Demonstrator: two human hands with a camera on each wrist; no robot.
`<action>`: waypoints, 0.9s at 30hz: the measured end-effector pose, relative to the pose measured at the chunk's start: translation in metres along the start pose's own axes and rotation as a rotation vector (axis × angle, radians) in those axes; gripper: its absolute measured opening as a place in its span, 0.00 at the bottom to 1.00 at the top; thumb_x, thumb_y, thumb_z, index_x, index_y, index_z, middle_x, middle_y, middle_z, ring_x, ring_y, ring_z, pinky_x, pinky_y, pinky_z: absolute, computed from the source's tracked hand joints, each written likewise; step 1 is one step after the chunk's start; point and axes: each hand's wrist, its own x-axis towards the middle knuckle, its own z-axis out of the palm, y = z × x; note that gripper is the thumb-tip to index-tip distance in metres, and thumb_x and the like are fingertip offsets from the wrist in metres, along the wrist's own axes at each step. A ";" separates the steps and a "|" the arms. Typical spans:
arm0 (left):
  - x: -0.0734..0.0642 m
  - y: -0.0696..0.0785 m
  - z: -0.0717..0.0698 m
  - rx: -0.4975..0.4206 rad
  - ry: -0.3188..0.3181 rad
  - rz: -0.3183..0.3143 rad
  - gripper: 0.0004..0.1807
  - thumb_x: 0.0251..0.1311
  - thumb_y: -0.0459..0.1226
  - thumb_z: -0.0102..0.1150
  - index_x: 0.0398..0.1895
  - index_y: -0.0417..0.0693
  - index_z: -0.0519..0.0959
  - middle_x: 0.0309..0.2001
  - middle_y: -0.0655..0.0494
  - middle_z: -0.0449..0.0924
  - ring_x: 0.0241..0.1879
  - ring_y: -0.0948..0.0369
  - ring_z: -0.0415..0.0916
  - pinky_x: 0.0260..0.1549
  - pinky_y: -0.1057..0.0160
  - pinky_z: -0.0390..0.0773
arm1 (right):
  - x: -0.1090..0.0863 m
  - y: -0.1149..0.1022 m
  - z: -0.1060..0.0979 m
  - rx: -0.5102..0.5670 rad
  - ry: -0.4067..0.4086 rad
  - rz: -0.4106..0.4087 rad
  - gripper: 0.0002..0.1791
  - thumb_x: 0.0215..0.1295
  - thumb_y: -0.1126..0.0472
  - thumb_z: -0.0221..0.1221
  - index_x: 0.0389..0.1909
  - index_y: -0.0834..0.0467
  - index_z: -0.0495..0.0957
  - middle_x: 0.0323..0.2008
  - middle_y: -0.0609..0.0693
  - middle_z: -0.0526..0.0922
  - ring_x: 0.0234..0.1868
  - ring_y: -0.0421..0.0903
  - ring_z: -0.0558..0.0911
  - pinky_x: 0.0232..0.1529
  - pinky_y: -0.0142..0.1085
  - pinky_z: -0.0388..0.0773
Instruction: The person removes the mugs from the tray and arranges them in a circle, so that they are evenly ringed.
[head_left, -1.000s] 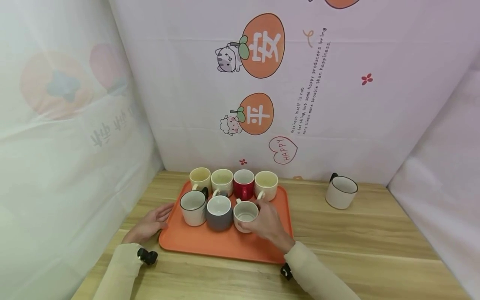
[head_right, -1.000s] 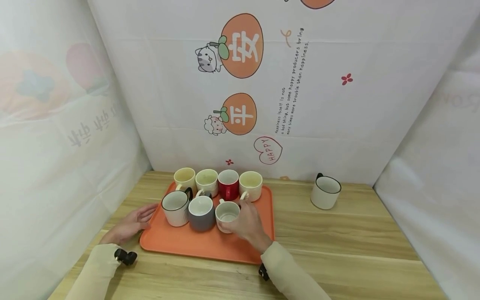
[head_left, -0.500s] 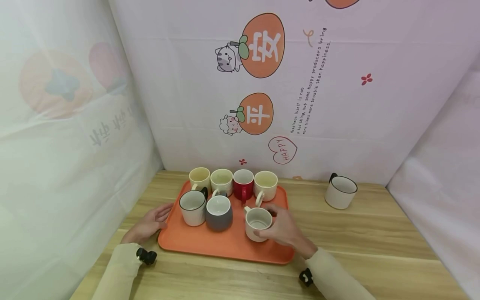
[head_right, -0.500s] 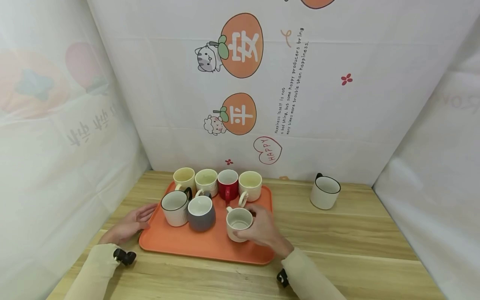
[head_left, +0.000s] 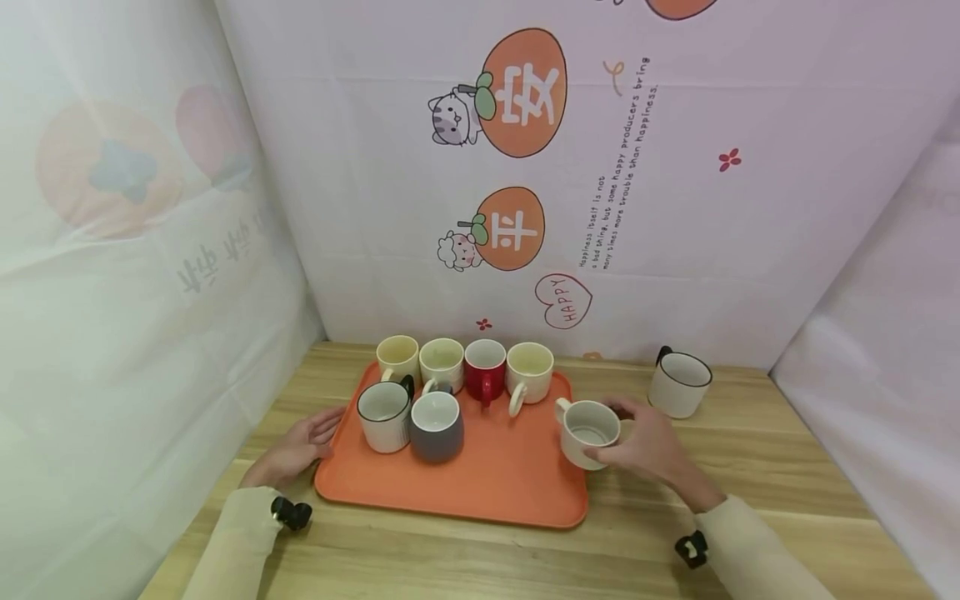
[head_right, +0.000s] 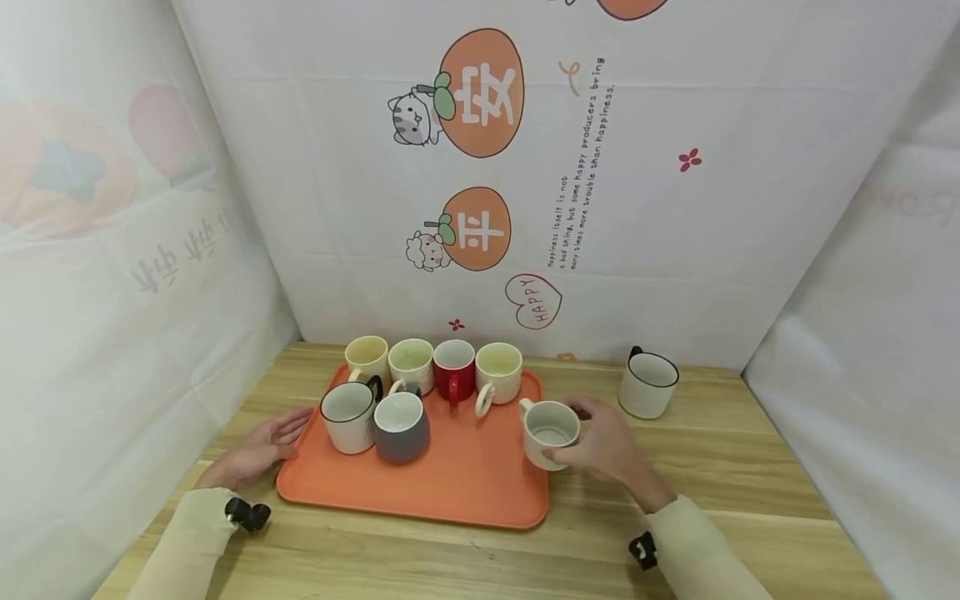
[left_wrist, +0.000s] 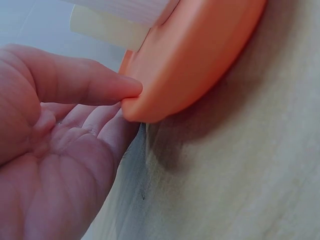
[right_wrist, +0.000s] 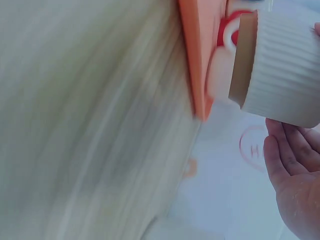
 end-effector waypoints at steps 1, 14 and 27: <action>0.000 0.000 0.000 0.001 0.000 -0.001 0.48 0.60 0.18 0.49 0.85 0.32 0.44 0.85 0.32 0.40 0.84 0.36 0.41 0.71 0.65 0.72 | 0.000 0.004 -0.005 -0.012 0.007 0.008 0.35 0.40 0.48 0.85 0.52 0.53 0.85 0.42 0.47 0.90 0.44 0.50 0.88 0.41 0.33 0.81; -0.002 0.003 0.002 0.001 -0.013 0.004 0.48 0.60 0.18 0.51 0.85 0.31 0.44 0.85 0.31 0.41 0.83 0.34 0.42 0.73 0.57 0.70 | 0.007 0.047 -0.034 -0.084 0.064 0.121 0.35 0.46 0.44 0.83 0.53 0.56 0.84 0.45 0.55 0.90 0.49 0.55 0.88 0.46 0.37 0.83; -0.001 0.001 0.001 0.015 0.009 -0.023 0.48 0.60 0.19 0.50 0.85 0.34 0.46 0.85 0.33 0.42 0.84 0.36 0.43 0.70 0.65 0.73 | 0.014 0.077 -0.020 -0.110 0.146 0.175 0.34 0.48 0.42 0.82 0.51 0.58 0.84 0.43 0.57 0.90 0.43 0.51 0.85 0.39 0.30 0.77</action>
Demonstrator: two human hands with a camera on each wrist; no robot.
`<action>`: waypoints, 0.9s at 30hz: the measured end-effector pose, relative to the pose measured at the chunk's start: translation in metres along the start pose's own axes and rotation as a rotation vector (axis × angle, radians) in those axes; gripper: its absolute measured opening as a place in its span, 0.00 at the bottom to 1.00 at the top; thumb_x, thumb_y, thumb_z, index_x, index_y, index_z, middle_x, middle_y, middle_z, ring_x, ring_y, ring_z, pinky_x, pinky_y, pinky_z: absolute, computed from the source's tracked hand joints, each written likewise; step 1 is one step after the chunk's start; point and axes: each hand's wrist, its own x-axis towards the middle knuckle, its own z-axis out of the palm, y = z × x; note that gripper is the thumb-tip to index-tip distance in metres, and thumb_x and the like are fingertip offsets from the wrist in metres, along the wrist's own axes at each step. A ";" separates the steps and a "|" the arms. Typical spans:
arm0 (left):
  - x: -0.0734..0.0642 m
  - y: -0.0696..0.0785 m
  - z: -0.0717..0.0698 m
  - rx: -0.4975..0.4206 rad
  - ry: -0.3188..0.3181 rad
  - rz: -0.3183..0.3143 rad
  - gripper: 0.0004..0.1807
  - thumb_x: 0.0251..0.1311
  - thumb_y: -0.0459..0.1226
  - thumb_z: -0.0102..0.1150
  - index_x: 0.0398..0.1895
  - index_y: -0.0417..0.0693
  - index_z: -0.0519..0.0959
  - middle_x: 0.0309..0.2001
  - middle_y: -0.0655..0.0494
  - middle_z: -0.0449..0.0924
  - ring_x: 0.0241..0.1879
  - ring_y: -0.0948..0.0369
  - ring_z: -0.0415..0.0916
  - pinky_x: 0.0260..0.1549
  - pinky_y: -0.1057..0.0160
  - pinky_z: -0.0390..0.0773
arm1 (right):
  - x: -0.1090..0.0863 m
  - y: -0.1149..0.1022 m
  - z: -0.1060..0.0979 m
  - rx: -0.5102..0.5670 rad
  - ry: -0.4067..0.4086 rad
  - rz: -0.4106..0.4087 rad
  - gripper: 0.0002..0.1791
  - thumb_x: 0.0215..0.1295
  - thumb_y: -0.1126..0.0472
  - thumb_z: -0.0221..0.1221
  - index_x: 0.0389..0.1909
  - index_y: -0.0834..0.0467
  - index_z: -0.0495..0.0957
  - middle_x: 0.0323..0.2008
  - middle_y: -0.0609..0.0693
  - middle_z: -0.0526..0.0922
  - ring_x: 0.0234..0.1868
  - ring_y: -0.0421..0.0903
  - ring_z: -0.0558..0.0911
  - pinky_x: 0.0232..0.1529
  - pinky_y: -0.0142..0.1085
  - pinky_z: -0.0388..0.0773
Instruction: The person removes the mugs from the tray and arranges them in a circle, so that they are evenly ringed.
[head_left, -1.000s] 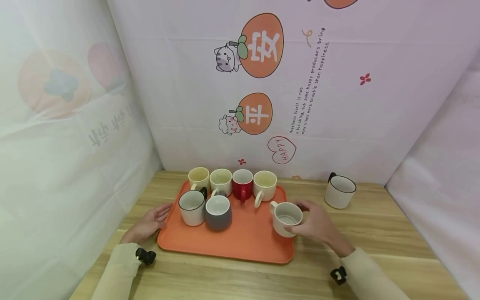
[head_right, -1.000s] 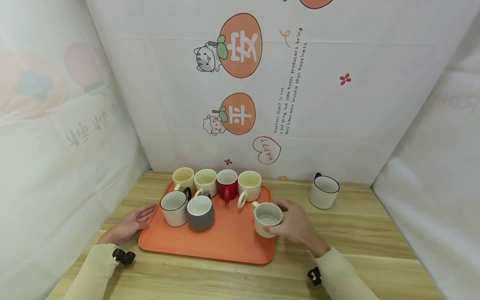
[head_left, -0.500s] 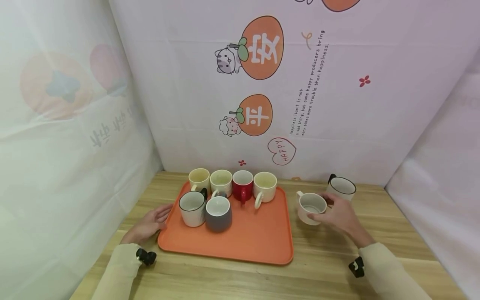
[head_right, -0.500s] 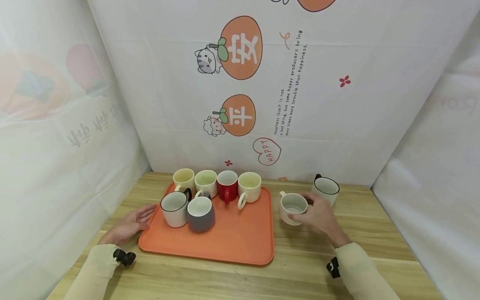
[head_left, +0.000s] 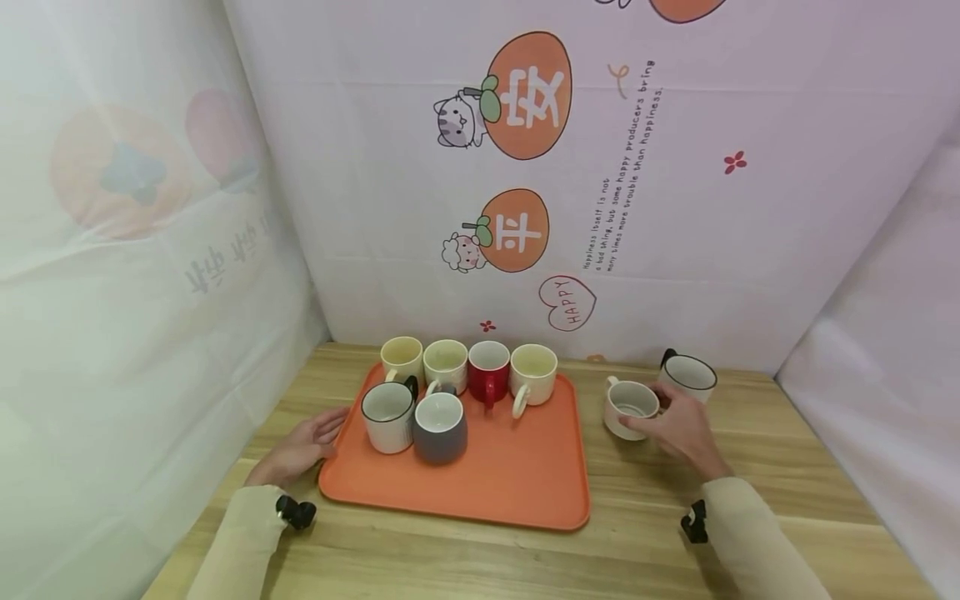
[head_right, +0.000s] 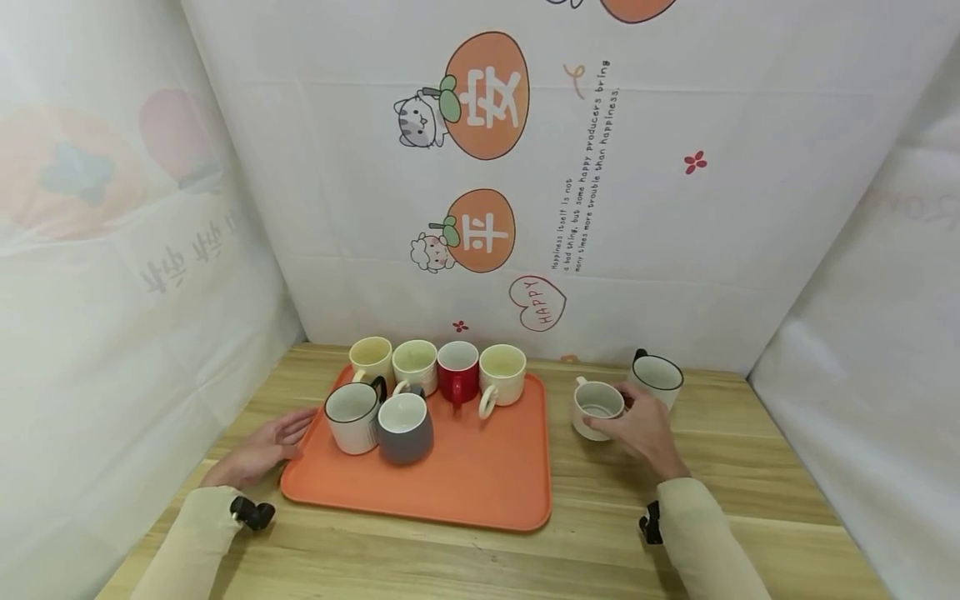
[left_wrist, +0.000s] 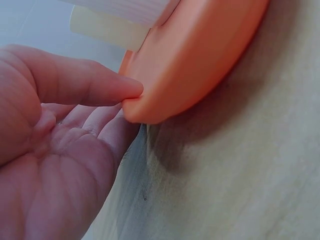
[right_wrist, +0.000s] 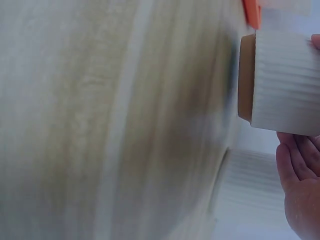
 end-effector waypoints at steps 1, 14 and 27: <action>0.000 0.000 0.000 0.003 -0.005 0.006 0.48 0.60 0.19 0.50 0.85 0.34 0.46 0.85 0.33 0.42 0.84 0.36 0.43 0.71 0.65 0.73 | 0.000 0.002 0.002 0.001 0.010 0.002 0.33 0.48 0.43 0.82 0.50 0.59 0.84 0.42 0.57 0.90 0.42 0.49 0.84 0.38 0.30 0.76; 0.000 0.002 0.001 -0.015 -0.018 0.024 0.48 0.61 0.18 0.50 0.85 0.32 0.45 0.85 0.32 0.41 0.84 0.35 0.41 0.73 0.60 0.71 | -0.004 0.009 0.005 0.013 0.097 0.103 0.32 0.50 0.42 0.80 0.47 0.61 0.86 0.38 0.58 0.90 0.35 0.39 0.80 0.35 0.26 0.73; -0.002 0.005 0.001 0.003 -0.009 0.013 0.47 0.61 0.18 0.50 0.84 0.32 0.45 0.85 0.31 0.41 0.83 0.35 0.42 0.73 0.61 0.71 | -0.006 0.007 0.005 -0.079 0.213 0.173 0.31 0.49 0.38 0.80 0.37 0.63 0.90 0.31 0.57 0.92 0.29 0.42 0.85 0.33 0.30 0.71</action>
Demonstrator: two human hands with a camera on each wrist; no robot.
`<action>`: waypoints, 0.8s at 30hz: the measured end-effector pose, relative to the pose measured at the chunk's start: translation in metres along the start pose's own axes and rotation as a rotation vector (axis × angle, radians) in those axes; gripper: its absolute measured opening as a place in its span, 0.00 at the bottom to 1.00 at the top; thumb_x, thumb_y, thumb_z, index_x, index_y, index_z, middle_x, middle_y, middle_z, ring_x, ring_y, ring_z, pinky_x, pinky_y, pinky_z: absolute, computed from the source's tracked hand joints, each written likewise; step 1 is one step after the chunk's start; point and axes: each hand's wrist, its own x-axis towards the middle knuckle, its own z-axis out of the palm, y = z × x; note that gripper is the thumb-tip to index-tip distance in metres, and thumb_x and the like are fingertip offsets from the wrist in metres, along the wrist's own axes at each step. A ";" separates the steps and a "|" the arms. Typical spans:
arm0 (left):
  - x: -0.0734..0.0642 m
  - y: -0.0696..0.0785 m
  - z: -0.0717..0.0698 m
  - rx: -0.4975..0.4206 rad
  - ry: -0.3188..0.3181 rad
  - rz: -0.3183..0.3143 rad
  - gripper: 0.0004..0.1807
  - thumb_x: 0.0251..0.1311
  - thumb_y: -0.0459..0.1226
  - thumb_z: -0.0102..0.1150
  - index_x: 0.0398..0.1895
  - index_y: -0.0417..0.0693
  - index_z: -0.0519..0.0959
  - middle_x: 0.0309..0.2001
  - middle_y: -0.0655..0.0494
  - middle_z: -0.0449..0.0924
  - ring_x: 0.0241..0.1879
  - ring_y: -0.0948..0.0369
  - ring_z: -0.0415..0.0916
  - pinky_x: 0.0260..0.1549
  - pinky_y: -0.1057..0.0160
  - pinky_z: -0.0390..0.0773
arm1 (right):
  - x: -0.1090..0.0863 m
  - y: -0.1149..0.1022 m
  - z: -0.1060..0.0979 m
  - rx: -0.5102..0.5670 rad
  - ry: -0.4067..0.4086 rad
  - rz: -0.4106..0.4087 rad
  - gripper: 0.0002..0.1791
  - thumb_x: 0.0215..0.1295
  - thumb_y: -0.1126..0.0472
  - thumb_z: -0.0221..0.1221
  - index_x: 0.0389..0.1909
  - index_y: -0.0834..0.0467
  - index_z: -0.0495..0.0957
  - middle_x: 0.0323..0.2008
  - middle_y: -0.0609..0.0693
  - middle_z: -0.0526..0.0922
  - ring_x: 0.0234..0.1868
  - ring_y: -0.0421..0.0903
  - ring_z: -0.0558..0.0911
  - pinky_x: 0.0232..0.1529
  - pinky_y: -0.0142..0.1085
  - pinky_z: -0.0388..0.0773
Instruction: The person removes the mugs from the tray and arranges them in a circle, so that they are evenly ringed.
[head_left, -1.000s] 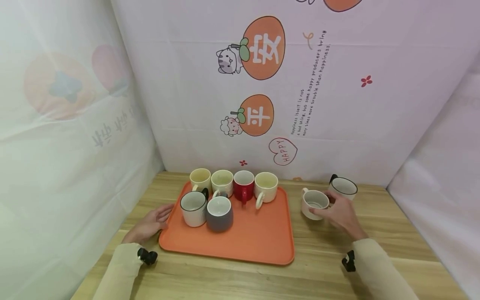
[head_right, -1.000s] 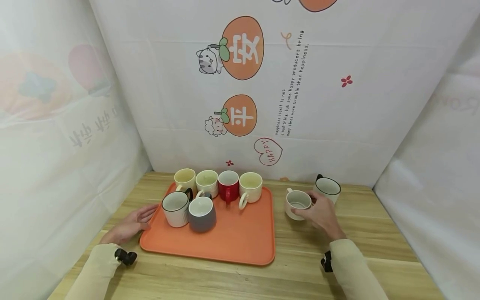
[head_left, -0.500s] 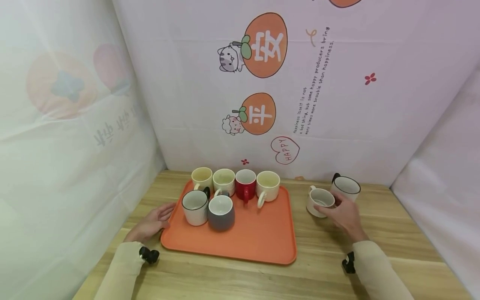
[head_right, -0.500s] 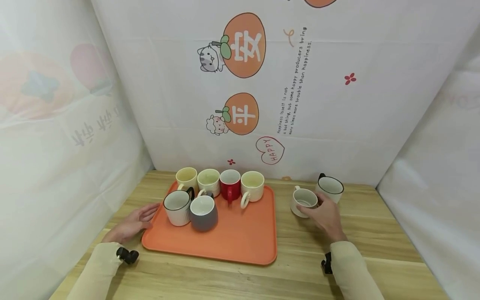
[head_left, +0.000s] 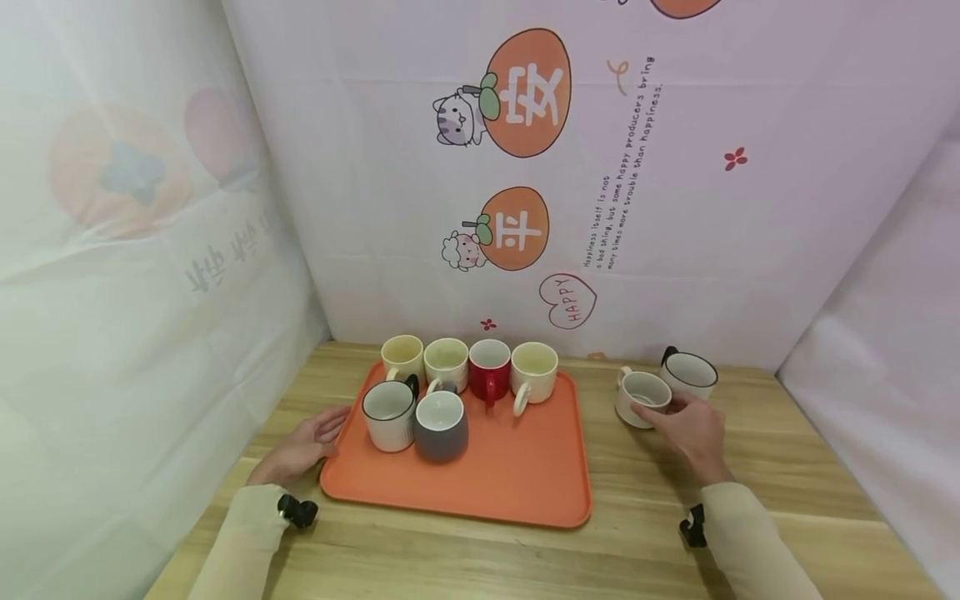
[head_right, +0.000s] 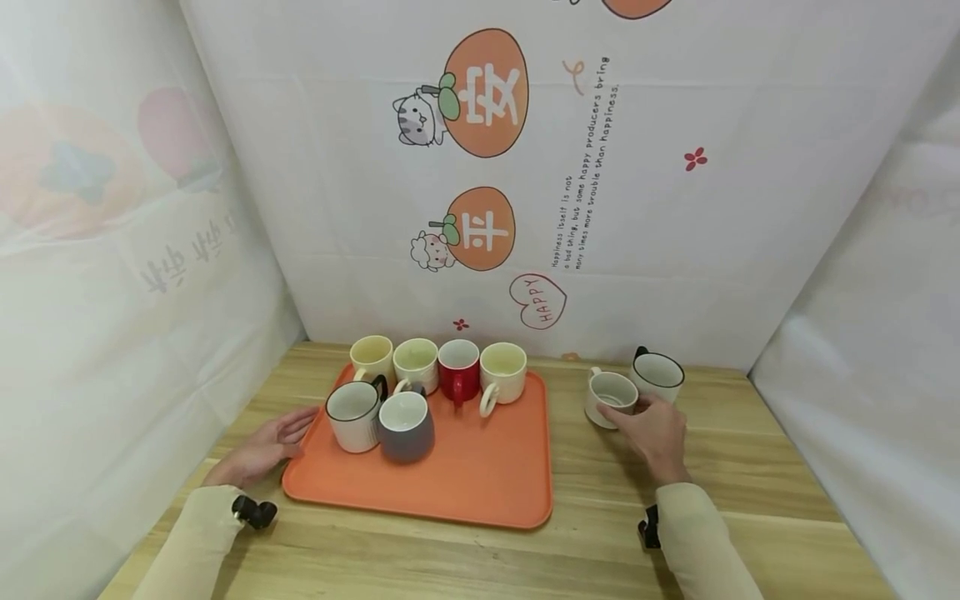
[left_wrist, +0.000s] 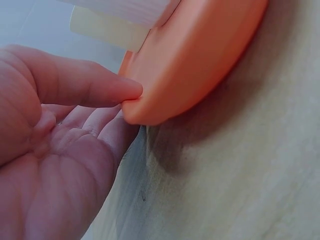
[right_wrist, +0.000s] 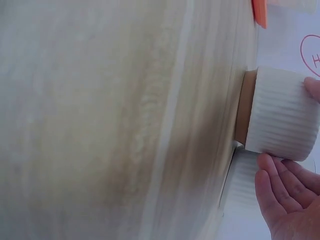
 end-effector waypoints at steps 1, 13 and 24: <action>0.000 0.000 0.000 0.005 0.000 0.002 0.47 0.61 0.18 0.50 0.84 0.32 0.45 0.85 0.31 0.41 0.83 0.35 0.42 0.73 0.59 0.71 | 0.000 0.000 0.000 0.002 0.004 0.002 0.30 0.49 0.39 0.79 0.38 0.63 0.90 0.31 0.57 0.92 0.29 0.40 0.84 0.33 0.29 0.70; 0.000 -0.001 0.000 -0.011 -0.002 0.003 0.48 0.61 0.18 0.51 0.85 0.33 0.46 0.85 0.32 0.42 0.83 0.35 0.42 0.71 0.62 0.74 | 0.001 -0.013 -0.023 -0.031 -0.061 -0.004 0.39 0.55 0.33 0.74 0.46 0.67 0.86 0.41 0.65 0.90 0.39 0.57 0.87 0.39 0.44 0.81; 0.000 0.000 0.001 0.009 0.003 -0.002 0.47 0.61 0.19 0.51 0.85 0.32 0.45 0.85 0.32 0.42 0.83 0.35 0.43 0.74 0.52 0.69 | -0.005 -0.093 -0.015 0.094 -0.228 -0.182 0.44 0.55 0.40 0.77 0.62 0.68 0.80 0.57 0.68 0.87 0.58 0.66 0.86 0.61 0.58 0.82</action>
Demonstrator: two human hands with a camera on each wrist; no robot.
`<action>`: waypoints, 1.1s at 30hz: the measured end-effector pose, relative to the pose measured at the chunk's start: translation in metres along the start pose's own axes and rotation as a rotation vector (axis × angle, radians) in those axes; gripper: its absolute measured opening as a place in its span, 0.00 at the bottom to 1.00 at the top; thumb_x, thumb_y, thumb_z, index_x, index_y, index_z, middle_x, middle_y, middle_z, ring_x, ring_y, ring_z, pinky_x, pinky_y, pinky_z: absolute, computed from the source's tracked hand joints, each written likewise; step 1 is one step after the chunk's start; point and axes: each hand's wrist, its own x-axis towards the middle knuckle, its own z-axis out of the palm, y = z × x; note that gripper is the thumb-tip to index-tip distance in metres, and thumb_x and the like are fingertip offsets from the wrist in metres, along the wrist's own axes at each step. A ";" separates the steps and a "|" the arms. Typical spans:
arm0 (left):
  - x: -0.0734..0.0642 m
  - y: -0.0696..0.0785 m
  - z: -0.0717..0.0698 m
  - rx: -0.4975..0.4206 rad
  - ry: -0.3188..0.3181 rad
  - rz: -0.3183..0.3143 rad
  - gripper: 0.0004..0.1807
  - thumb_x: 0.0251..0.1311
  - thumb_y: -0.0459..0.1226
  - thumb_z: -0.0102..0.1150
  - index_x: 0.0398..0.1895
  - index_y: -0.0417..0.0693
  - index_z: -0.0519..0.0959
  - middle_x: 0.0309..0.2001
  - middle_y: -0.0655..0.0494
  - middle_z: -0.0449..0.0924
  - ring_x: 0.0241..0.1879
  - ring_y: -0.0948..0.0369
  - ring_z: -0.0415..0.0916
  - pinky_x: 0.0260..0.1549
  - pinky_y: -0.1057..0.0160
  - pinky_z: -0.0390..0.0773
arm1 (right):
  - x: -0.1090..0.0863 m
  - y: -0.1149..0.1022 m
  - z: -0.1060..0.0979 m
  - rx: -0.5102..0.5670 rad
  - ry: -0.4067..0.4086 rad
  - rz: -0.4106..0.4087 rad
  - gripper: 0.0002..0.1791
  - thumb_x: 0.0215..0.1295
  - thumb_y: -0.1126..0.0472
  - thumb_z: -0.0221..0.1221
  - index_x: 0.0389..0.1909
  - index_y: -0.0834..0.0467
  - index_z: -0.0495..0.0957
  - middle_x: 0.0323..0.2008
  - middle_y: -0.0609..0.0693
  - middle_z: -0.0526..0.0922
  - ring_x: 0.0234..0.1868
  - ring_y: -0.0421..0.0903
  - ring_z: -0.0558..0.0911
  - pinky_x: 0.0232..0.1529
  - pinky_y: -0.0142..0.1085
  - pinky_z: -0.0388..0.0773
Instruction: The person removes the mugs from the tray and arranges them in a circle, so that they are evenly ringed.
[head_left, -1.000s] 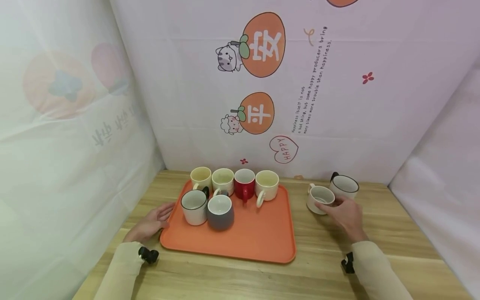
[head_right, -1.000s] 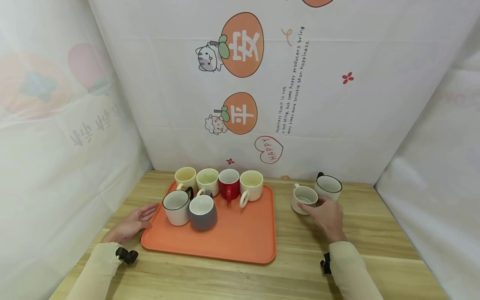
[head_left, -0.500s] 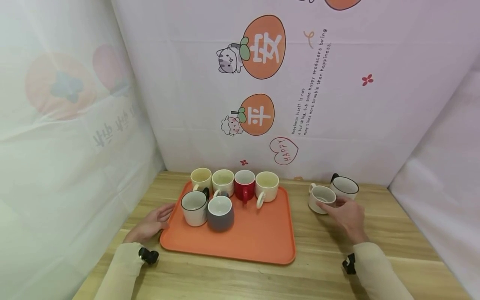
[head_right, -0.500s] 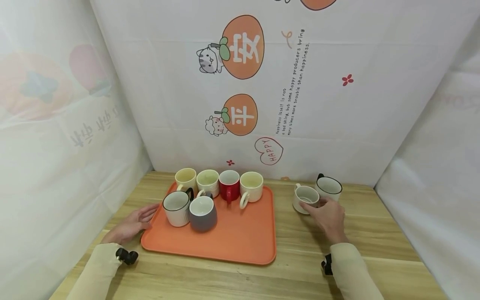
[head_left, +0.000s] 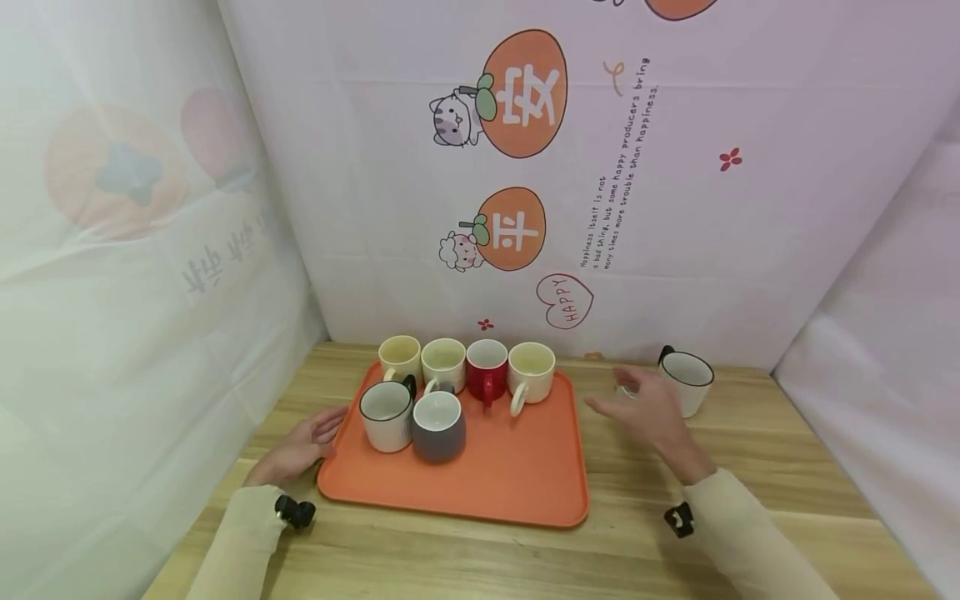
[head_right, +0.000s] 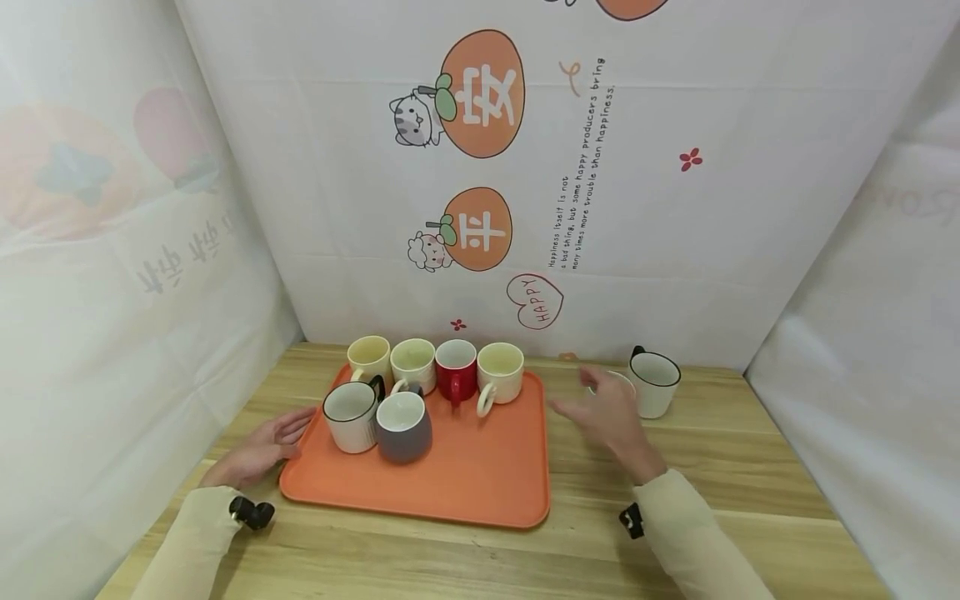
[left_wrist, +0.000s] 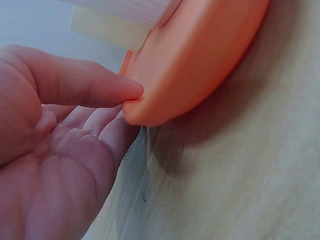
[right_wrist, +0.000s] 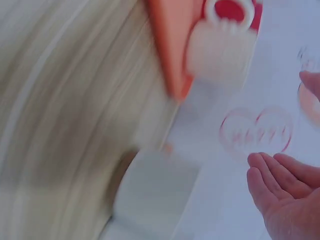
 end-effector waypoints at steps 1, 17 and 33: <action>0.000 0.000 0.000 0.002 -0.001 -0.002 0.48 0.61 0.19 0.51 0.85 0.33 0.45 0.85 0.32 0.42 0.83 0.35 0.43 0.74 0.51 0.69 | 0.001 -0.008 0.005 0.017 -0.020 -0.023 0.43 0.55 0.41 0.77 0.62 0.67 0.80 0.58 0.67 0.87 0.59 0.66 0.86 0.61 0.58 0.83; 0.001 -0.001 0.000 0.003 0.013 -0.002 0.47 0.61 0.18 0.51 0.85 0.32 0.46 0.85 0.32 0.42 0.84 0.36 0.43 0.75 0.53 0.69 | 0.010 -0.105 0.098 0.123 -0.271 -0.201 0.43 0.54 0.44 0.78 0.65 0.65 0.80 0.61 0.58 0.87 0.60 0.57 0.85 0.63 0.53 0.83; 0.001 -0.002 0.000 -0.014 0.004 0.009 0.47 0.61 0.18 0.49 0.85 0.32 0.45 0.85 0.32 0.41 0.84 0.36 0.42 0.73 0.60 0.71 | -0.002 -0.128 0.170 0.196 -0.323 -0.203 0.46 0.49 0.37 0.79 0.65 0.58 0.78 0.58 0.51 0.86 0.58 0.54 0.84 0.60 0.49 0.82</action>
